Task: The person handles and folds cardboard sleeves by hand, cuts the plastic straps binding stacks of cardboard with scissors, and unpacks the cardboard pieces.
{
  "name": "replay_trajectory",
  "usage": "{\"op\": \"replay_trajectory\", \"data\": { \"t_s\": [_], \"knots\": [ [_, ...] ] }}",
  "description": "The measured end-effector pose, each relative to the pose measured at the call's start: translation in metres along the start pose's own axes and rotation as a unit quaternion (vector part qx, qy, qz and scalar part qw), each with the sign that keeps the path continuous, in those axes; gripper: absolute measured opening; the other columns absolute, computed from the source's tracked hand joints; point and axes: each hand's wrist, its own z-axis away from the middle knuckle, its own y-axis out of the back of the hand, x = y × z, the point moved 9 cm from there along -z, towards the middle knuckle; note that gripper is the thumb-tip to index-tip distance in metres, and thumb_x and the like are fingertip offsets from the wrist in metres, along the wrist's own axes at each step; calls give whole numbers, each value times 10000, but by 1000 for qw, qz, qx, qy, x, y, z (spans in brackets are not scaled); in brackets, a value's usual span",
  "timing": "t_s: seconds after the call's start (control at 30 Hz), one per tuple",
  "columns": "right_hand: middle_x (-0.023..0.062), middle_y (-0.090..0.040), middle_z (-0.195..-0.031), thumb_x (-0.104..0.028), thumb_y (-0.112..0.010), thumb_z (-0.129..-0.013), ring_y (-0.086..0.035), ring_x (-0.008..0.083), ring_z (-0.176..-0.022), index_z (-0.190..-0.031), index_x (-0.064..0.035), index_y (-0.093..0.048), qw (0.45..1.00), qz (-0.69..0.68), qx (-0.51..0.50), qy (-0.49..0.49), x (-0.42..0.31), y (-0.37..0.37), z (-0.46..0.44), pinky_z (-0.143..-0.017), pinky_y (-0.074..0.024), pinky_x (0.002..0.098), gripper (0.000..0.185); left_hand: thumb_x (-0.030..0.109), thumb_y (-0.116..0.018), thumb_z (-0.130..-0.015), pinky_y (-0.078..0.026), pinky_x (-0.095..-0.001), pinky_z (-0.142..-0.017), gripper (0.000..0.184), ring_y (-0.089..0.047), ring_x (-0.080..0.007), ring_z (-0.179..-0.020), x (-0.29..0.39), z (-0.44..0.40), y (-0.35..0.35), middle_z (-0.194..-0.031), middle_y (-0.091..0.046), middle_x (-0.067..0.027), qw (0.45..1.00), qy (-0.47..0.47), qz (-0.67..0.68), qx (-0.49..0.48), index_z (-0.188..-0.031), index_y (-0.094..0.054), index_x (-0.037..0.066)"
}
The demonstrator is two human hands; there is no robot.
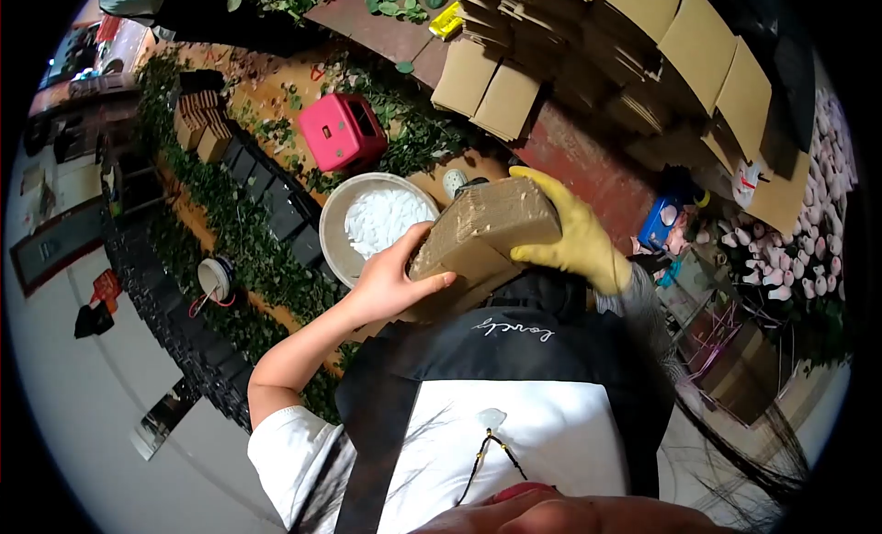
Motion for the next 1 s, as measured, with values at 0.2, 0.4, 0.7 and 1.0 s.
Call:
{"op": "replay_trajectory", "data": {
  "t_s": [0.2, 0.4, 0.7, 1.0],
  "knots": [
    [83, -597, -1346, -303, -920, -707, -520, 195, -1275, -1486, -31, -428, 976, -204, -71, -17, 75, -24, -65, -1084, -412, 354, 961, 497, -767, -845, -488, -391, -976, 750, -654, -320, -1150, -33, -20, 29, -1222, -675, -180, 998, 17, 44, -38, -1411, -477, 100],
    [83, -610, -1324, -476, -855, -756, -541, 213, -1248, -1426, -23, -501, 930, -345, -94, -80, 113, -41, -83, -1069, -430, 357, 883, 509, -756, -850, -484, -392, -987, 759, -645, -309, -1174, -46, -23, 49, -1251, -664, -171, 995, 27, 46, -79, -1423, -472, 100],
    [68, -645, -1265, -316, -759, -912, -610, 170, -1128, -1375, 17, -529, 949, -238, 206, 8, 65, 15, -83, -962, -503, 322, 615, 411, -772, -871, -459, -368, -1016, 720, -616, -247, -1185, -76, -23, 74, -1271, -648, -158, 986, 25, 160, -41, -1436, -460, 92],
    [136, -649, -1271, -329, -873, -795, -628, 215, -1121, -1359, 76, -500, 892, -183, 412, -11, 115, 3, -212, -947, -508, 334, 788, 394, -778, -874, -454, -351, -1027, 741, -607, -224, -1192, -75, -34, 85, -1284, -640, -154, 986, -13, 163, -44, -1446, -445, 61]
  ]
}}
